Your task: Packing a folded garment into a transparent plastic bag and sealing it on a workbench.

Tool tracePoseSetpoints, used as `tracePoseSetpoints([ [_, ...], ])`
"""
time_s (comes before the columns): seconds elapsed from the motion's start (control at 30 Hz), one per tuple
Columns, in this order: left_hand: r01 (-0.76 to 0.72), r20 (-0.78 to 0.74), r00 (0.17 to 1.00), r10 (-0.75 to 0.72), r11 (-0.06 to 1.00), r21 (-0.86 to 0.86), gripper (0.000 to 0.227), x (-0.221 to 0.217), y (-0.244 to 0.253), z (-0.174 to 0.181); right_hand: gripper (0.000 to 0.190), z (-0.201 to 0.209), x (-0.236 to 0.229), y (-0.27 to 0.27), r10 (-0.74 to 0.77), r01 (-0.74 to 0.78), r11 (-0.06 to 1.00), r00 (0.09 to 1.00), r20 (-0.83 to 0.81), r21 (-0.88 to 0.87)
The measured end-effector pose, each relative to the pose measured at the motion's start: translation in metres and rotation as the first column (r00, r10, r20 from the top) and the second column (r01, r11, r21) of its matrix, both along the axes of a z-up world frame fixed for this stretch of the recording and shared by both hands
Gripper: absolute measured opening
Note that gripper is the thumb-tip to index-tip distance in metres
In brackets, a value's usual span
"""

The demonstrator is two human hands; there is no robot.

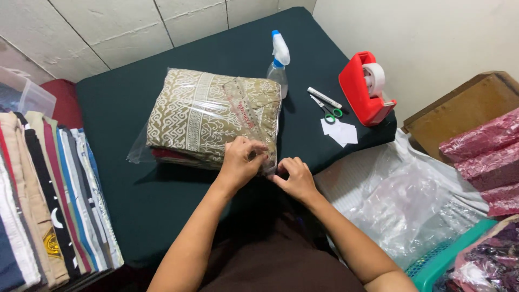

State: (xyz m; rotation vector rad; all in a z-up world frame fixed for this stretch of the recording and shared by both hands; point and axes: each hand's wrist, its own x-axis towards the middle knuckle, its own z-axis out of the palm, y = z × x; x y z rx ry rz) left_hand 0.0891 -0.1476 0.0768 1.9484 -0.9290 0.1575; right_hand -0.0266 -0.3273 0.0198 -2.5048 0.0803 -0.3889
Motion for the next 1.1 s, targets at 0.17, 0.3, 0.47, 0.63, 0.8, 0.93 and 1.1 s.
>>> tracePoseSetpoints([
  [0.17,-0.033,0.015,0.999,0.033,0.999,-0.024,0.019,-0.008,-0.001,0.007,0.030,-0.015,-0.003,0.005,-0.054,0.068,0.991,0.991,0.121,-0.112],
  [0.3,-0.042,0.049,0.998,0.045,0.998,-0.055,0.016,-0.016,-0.003,0.011,0.038,0.007,-0.006,0.010,-0.063,0.075,0.995,0.983,0.174,-0.064],
  [0.47,-0.044,0.071,0.996,0.044,0.999,-0.001,0.015,-0.036,-0.008,0.029,0.044,0.023,0.000,-0.007,0.027,-0.099,0.923,0.981,0.193,0.372],
  [0.63,0.022,0.096,0.995,-0.018,0.999,-0.041,0.025,-0.055,0.004,0.043,0.018,0.013,0.013,-0.040,0.269,-0.348,0.610,0.936,0.227,0.712],
  [0.8,-0.092,-0.391,0.918,0.064,0.994,-0.053,0.012,-0.072,0.020,-0.043,0.017,0.025,0.015,-0.050,0.364,-0.215,0.558,0.932,-0.003,0.801],
  [0.93,-0.135,-0.368,0.924,0.103,0.989,-0.061,0.016,-0.086,0.009,-0.082,0.016,0.021,0.024,-0.057,0.422,-0.272,0.544,0.906,0.022,0.794],
  [1.1,-0.165,-0.334,0.932,0.137,0.985,-0.056,0.027,-0.087,-0.002,-0.086,0.012,0.025,0.028,-0.060,0.446,-0.306,0.524,0.894,0.049,0.795],
])
